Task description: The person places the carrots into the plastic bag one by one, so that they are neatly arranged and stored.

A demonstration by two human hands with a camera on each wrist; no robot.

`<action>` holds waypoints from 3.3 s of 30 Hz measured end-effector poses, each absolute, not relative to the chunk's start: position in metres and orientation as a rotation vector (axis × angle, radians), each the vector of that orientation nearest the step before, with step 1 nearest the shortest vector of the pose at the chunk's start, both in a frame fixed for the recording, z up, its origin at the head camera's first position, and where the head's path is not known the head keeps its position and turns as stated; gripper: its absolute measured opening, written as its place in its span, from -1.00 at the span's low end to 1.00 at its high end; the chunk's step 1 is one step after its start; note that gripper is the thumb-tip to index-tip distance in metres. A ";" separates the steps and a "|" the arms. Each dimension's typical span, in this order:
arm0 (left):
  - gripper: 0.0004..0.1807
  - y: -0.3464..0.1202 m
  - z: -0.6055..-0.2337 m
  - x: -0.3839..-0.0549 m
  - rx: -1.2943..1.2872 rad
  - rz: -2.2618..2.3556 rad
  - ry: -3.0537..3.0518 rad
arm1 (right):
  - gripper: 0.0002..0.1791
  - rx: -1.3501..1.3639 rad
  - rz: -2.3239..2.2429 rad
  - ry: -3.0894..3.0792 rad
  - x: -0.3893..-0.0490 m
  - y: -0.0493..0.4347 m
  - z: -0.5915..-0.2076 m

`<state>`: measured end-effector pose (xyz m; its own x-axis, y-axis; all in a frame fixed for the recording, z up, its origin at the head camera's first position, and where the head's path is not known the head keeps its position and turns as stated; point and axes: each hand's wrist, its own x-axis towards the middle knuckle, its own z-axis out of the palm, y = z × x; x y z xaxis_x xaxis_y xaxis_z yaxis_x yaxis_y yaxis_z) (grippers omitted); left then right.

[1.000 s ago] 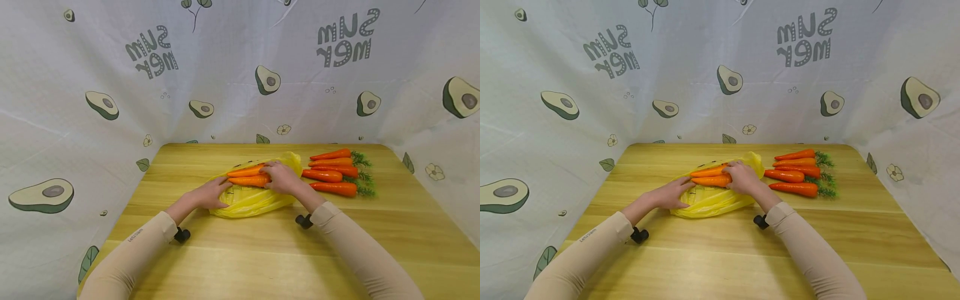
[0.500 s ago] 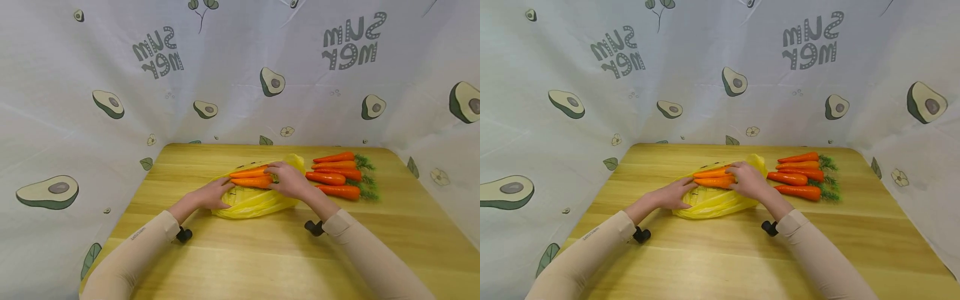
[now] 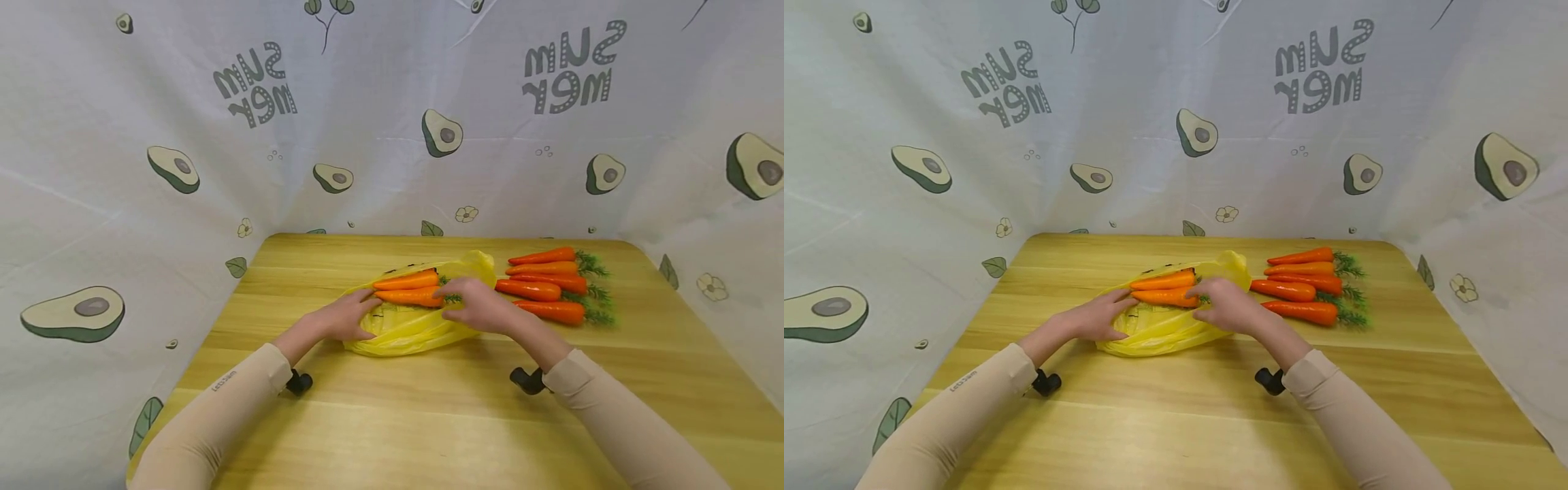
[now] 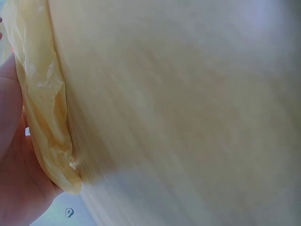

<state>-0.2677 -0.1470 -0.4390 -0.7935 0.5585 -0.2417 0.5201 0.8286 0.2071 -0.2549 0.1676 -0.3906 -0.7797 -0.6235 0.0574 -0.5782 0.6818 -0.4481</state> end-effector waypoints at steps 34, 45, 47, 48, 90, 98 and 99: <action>-0.06 -0.147 -0.440 -0.272 0.858 0.140 2.712 | -0.65 -0.886 -0.452 2.772 -0.254 0.171 -0.405; -0.06 -0.148 -0.440 -0.272 0.863 0.148 2.713 | -0.74 -0.888 -0.362 2.883 -0.255 0.170 -0.410; -0.06 -0.148 -0.440 -0.271 0.859 0.149 2.713 | -0.75 -0.887 -0.342 2.902 -0.256 0.168 -0.411; -0.06 -0.148 -0.440 -0.271 0.857 0.150 2.713 | -0.76 -0.886 -0.337 2.907 -0.257 0.168 -0.412; -0.01 -0.147 -0.436 -0.270 0.818 0.155 2.697 | -0.03 -0.706 -0.133 2.608 -0.265 0.168 -0.400; 0.05 -0.145 -0.435 -0.270 0.790 0.189 2.684 | 0.18 -0.593 -0.163 2.454 -0.263 0.165 -0.394; 0.05 -0.145 -0.435 -0.270 0.790 0.190 2.683 | 0.19 -0.588 -0.168 2.444 -0.263 0.164 -0.394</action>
